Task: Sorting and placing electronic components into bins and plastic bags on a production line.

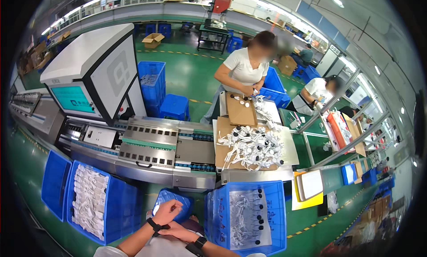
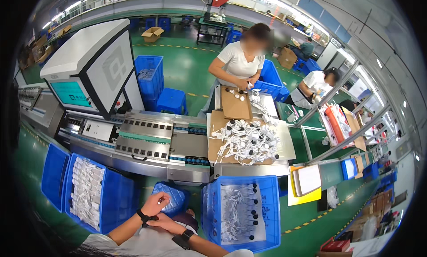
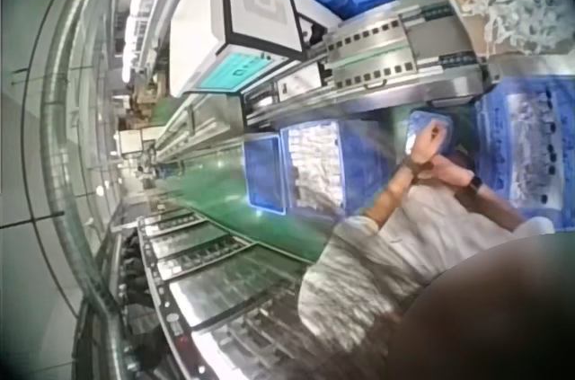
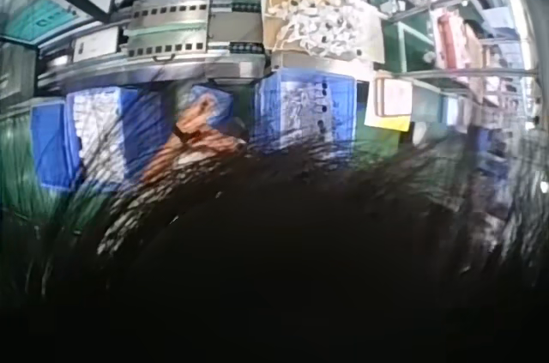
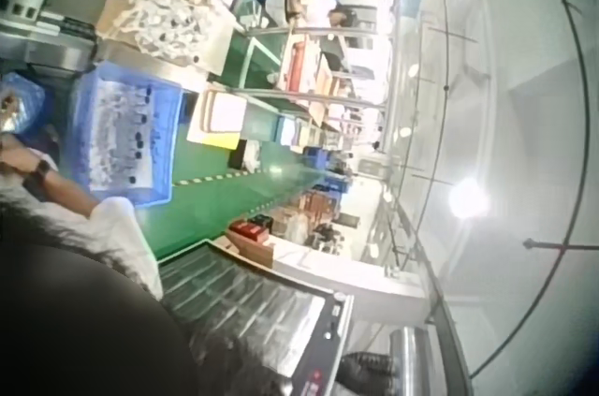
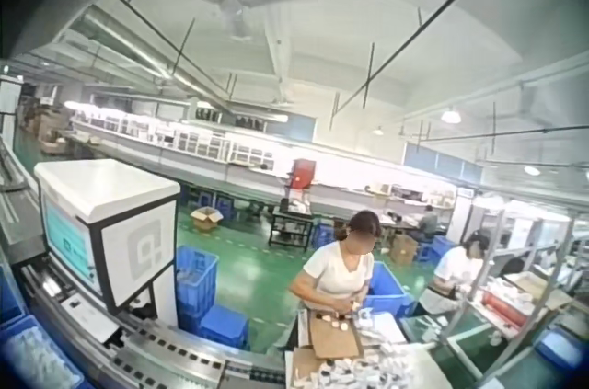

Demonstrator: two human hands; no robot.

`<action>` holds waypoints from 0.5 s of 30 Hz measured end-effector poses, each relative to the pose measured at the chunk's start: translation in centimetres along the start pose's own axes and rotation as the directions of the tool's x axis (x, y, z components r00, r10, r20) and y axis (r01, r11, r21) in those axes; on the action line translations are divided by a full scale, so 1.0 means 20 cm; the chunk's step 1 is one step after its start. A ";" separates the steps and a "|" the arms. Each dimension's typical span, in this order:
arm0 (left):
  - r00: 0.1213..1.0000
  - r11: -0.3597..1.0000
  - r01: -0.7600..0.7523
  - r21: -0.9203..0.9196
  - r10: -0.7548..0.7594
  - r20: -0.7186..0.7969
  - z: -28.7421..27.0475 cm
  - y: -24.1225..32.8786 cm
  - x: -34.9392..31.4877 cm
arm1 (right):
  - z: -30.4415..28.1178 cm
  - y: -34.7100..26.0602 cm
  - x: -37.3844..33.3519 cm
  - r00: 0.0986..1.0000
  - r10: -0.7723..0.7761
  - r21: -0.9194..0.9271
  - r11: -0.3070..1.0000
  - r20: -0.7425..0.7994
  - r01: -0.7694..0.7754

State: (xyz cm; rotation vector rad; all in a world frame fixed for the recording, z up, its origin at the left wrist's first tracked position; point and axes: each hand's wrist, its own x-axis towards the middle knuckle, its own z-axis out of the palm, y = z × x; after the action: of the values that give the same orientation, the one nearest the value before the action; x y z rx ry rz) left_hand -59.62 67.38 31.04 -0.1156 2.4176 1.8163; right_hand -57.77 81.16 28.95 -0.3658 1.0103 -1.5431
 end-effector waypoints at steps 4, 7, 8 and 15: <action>0.996 0.996 -0.033 -0.081 0.040 0.081 -0.17 -0.09 0.01 | 0.10 0.06 0.19 0.994 -0.010 -0.009 1.000 -0.109 0.009; 0.990 0.987 -0.031 -0.155 0.052 0.132 -0.32 -0.21 0.00 | 0.19 0.20 0.38 0.980 -0.041 -0.030 0.999 -0.196 0.036; 0.988 0.982 -0.017 -0.190 0.046 0.147 -0.38 -0.25 -0.02 | 0.24 0.24 0.44 0.971 -0.024 -0.024 1.000 -0.240 0.019; 0.961 0.976 0.092 -0.199 -0.034 0.276 -0.74 -0.43 -0.13 | 0.58 0.26 0.72 0.900 0.099 0.004 0.994 -0.424 -0.108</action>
State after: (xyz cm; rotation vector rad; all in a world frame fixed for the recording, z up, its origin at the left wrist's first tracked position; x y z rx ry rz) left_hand -56.50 50.82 27.27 0.0358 2.0136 1.9129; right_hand -49.65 63.73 27.25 0.0190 1.3600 -1.5491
